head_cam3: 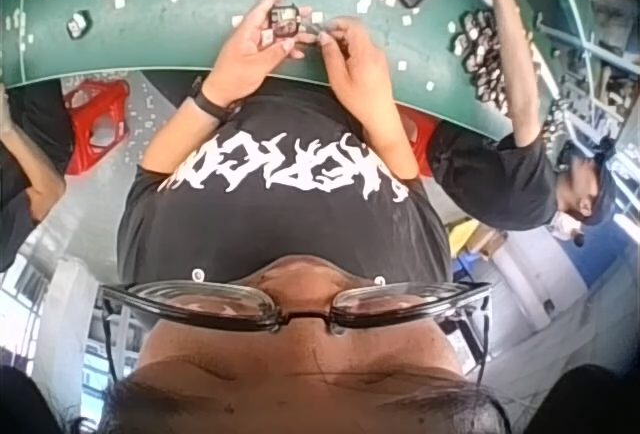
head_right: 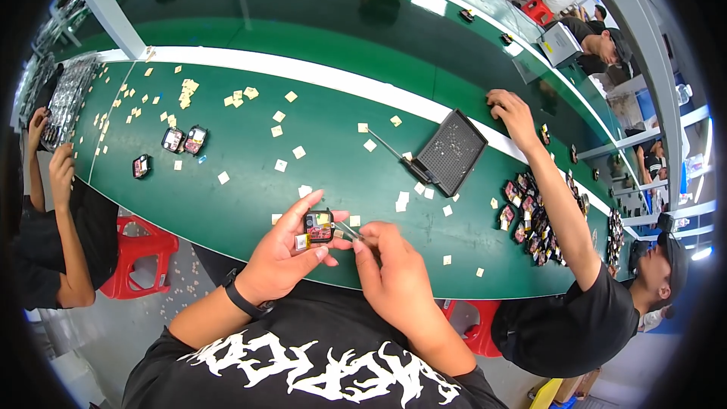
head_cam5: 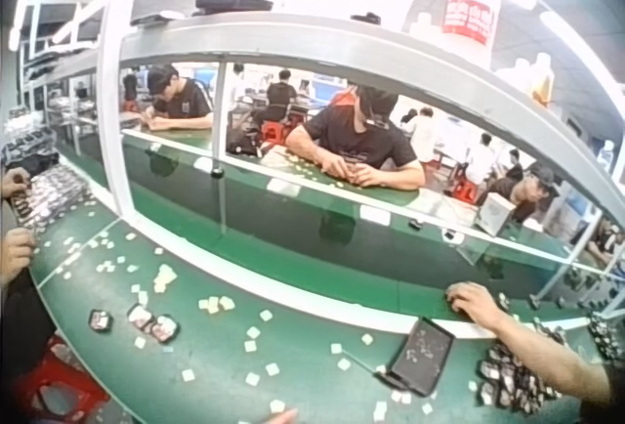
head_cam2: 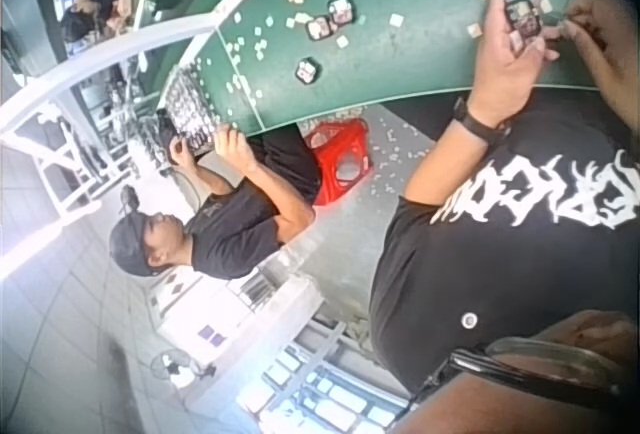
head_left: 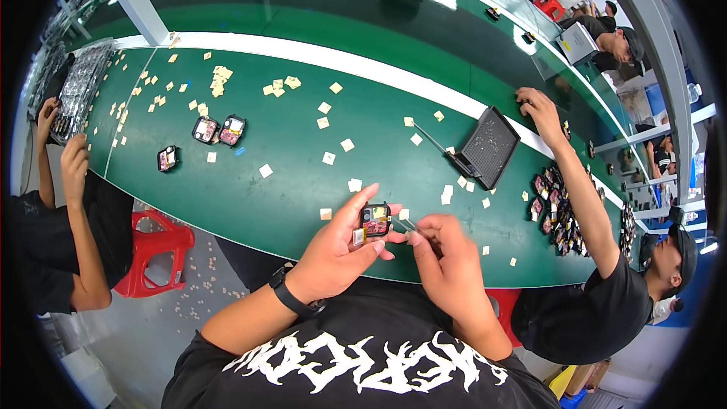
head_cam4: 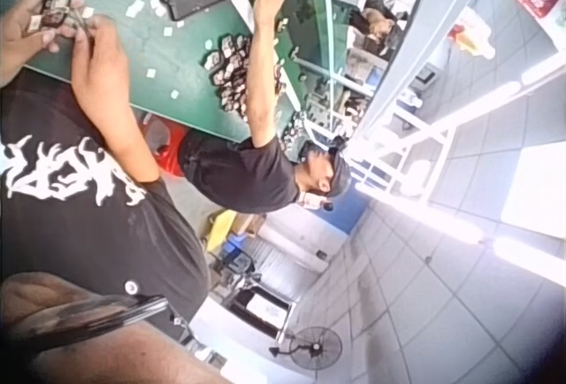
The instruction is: The worker is assembling small electronic components, including applying labels and fitting internal parts into a plastic housing.
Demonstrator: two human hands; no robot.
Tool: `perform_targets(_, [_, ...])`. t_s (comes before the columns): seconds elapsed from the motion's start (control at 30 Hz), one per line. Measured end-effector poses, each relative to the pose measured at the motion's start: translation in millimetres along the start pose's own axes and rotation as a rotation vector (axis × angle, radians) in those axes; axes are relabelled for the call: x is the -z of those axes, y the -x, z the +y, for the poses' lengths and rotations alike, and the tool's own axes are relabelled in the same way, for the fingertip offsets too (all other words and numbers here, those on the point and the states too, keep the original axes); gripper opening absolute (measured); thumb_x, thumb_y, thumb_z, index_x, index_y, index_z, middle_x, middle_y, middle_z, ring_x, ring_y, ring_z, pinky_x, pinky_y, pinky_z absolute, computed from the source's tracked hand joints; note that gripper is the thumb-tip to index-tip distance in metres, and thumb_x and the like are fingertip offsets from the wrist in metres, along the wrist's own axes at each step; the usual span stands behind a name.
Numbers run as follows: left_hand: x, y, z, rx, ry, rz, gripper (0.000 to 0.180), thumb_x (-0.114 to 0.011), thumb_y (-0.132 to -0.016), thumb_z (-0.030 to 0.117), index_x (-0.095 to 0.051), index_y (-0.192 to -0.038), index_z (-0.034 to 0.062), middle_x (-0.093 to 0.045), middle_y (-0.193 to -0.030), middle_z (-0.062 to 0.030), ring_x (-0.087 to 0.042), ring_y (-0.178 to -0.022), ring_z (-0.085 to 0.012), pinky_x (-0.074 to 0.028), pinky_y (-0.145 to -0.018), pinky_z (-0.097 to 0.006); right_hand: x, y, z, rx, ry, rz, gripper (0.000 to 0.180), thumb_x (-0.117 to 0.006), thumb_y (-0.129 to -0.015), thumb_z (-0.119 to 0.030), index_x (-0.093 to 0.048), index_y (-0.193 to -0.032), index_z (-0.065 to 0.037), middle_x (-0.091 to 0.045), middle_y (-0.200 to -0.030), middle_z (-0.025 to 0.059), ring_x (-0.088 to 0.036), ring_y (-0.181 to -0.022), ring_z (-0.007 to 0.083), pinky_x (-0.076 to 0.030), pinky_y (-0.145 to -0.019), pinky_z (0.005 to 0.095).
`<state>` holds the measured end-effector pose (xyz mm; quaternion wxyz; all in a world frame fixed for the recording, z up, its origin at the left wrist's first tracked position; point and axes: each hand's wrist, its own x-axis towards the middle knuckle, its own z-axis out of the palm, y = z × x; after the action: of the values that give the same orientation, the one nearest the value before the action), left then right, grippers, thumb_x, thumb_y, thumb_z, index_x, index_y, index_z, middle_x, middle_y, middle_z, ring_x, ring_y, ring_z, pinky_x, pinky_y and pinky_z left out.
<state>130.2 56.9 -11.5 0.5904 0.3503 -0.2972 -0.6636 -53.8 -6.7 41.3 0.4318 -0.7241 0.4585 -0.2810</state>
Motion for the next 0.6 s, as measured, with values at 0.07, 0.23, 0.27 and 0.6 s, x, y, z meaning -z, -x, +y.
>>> perform_targets(0.07, [-0.5, 0.4, -0.6, -0.012, -0.019, 0.003, 0.075, -0.052, -0.1, -0.007, -0.016, -0.164, 0.0079, -0.049, -0.152, -0.021, -0.066, -0.122, -0.0259, -0.058, -0.092, -0.035, 2.1, 1.2, -0.6, 0.114, 0.166, -0.099, 0.017, -0.069, -0.095, -0.001, -0.057, -0.107, 0.0, -0.068, -0.086, 0.0147, -0.069, -0.075, 0.0313, -0.053, -0.067, 0.0392])
perform_targets(0.23, [-6.3, 2.2, 1.8, -0.014, -0.184, 0.027, 0.071, -0.047, -0.101, -0.008, -0.016, -0.164, 0.004, -0.051, -0.15, -0.0173, -0.065, -0.115, -0.019, -0.056, -0.092, -0.032, -1.7, -3.6, -2.0, 0.223, 0.327, -0.063, 0.019, -0.071, -0.09, 0.001, -0.059, -0.105, -0.001, -0.068, -0.083, 0.0154, -0.068, -0.074, 0.0357, -0.053, -0.065, 0.0435])
perform_targets(0.27, [-6.4, 2.7, 2.3, -0.015, -0.183, 0.027, 0.071, -0.047, -0.101, -0.008, -0.016, -0.164, 0.004, -0.051, -0.15, -0.0173, -0.065, -0.115, -0.019, -0.056, -0.092, -0.032, -2.7, -3.7, -1.9, 0.232, 0.383, -0.064, 0.016, -0.072, -0.09, 0.001, -0.06, -0.103, -0.001, -0.07, -0.086, 0.014, -0.069, -0.072, 0.0306, -0.053, -0.063, 0.0389])
perform_targets(0.6, [1.7, 4.6, 6.9, 0.042, -0.25, -0.021, 0.062, -0.047, -0.099, -0.004, -0.029, -0.158, 0.0015, -0.064, -0.11, -0.0098, -0.059, -0.082, -0.0107, -0.051, -0.072, -0.025, -13.3, -2.8, 4.3, 0.088, 0.103, -0.058, 0.014, -0.073, -0.093, -0.003, -0.061, -0.101, -0.002, -0.069, -0.075, 0.0129, -0.068, -0.062, 0.0256, -0.05, -0.057, 0.036])
